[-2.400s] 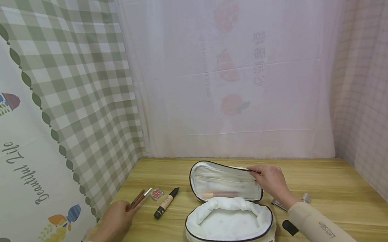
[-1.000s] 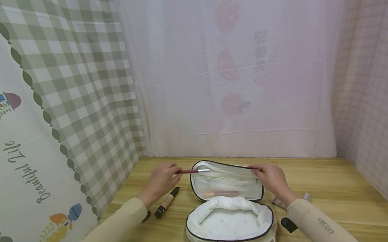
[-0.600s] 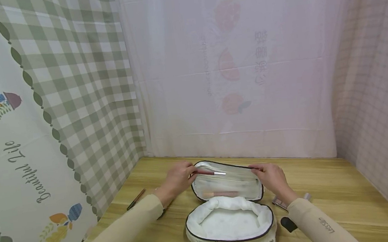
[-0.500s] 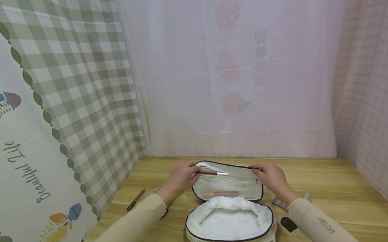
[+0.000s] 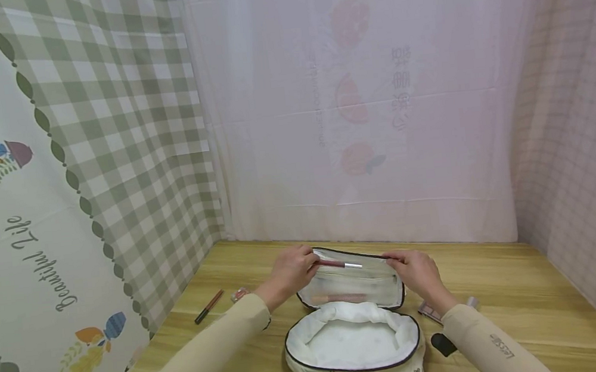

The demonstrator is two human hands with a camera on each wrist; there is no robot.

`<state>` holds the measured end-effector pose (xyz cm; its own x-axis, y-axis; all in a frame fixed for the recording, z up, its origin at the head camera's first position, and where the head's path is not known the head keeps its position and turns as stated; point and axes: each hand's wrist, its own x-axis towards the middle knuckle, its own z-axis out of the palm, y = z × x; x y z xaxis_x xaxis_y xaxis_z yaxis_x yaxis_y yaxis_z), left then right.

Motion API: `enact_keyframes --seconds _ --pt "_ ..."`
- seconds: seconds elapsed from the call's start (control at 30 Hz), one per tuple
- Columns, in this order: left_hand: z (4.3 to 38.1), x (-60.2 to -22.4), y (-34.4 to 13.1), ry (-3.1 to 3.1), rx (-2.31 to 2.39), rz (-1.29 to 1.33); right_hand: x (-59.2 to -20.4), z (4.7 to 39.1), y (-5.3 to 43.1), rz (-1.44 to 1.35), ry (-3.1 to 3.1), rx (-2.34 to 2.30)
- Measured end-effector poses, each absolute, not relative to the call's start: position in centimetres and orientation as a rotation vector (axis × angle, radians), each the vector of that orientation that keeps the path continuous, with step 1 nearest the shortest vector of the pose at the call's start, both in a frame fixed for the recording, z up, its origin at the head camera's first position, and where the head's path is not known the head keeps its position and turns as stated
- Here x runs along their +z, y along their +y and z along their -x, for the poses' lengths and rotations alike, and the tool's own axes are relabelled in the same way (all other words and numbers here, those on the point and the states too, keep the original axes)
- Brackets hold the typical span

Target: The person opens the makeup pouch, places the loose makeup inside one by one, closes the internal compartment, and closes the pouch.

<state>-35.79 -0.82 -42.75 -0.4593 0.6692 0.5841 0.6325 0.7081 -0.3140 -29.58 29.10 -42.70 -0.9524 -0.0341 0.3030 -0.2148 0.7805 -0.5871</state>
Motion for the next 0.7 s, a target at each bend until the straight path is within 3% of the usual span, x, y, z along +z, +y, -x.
enact_keyframes --seconds 0.7 --pt "35.5 -43.7 1.8 -2.160 0.288 1.010 -42.5 29.8 29.3 -0.242 -2.703 0.840"
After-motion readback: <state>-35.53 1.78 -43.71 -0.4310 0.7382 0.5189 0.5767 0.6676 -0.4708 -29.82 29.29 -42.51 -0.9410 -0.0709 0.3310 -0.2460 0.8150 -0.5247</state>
